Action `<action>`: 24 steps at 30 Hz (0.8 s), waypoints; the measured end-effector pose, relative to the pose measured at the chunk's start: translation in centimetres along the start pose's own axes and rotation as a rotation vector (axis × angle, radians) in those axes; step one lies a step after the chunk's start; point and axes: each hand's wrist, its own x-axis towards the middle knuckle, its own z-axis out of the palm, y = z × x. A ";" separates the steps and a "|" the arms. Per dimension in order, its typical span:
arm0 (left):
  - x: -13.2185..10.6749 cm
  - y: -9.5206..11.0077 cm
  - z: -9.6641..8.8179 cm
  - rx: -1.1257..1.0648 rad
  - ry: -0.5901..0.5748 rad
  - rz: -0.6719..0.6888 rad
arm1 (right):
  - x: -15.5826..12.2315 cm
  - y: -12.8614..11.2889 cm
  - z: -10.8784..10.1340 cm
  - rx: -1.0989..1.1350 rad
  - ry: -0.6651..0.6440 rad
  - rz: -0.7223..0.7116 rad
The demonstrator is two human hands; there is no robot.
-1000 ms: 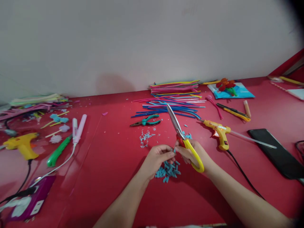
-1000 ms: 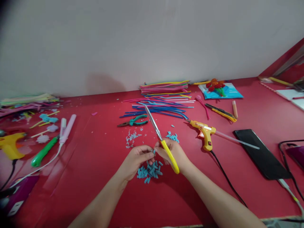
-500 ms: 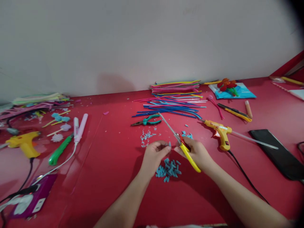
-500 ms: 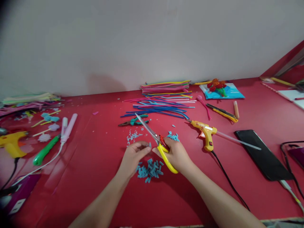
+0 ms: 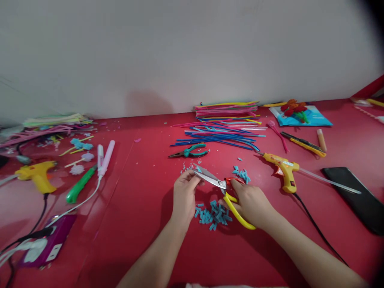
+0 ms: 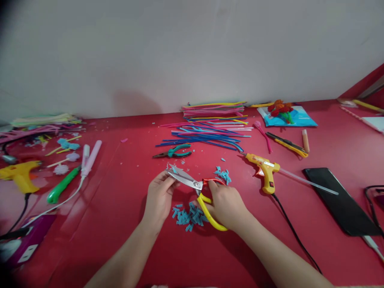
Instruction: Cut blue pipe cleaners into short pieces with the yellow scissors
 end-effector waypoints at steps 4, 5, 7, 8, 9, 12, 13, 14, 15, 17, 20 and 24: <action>0.0 0.0 0.0 -0.014 -0.007 -0.006 | 0.0 0.1 0.1 -0.023 -0.002 -0.005; 0.0 0.1 0.1 -0.022 -0.004 -0.008 | 0.0 0.2 0.1 -0.027 -0.003 -0.006; 0.0 0.1 0.1 -0.041 0.009 -0.010 | 0.0 0.2 0.2 -0.030 -0.004 -0.008; 0.0 0.1 0.1 -0.048 0.013 -0.010 | 0.0 0.3 0.2 -0.030 -0.003 -0.009; 0.0 0.1 0.1 -0.052 0.015 -0.010 | 0.0 0.3 0.3 -0.031 0.000 -0.008; -0.1 0.1 0.1 -0.055 0.012 -0.014 | 0.0 0.3 0.3 -0.043 0.007 -0.003; -0.1 0.1 0.1 -0.055 0.011 -0.015 | 0.0 0.3 0.4 -0.049 0.009 -0.002; -0.1 0.1 0.1 -0.055 0.011 -0.016 | 0.1 0.3 0.4 -0.055 0.013 -0.002; -0.1 0.2 0.1 -0.056 0.012 -0.016 | 0.1 0.3 0.4 -0.059 0.017 -0.002; -0.1 0.2 0.2 -0.056 0.012 -0.014 | 0.1 0.3 0.4 -0.069 0.025 -0.006; -0.2 0.3 0.2 -0.055 0.011 -0.016 | 0.1 0.2 0.3 -0.081 0.024 -0.005; -0.2 0.4 0.2 -0.063 0.010 -0.022 | 0.1 0.3 0.2 -0.080 0.013 -0.008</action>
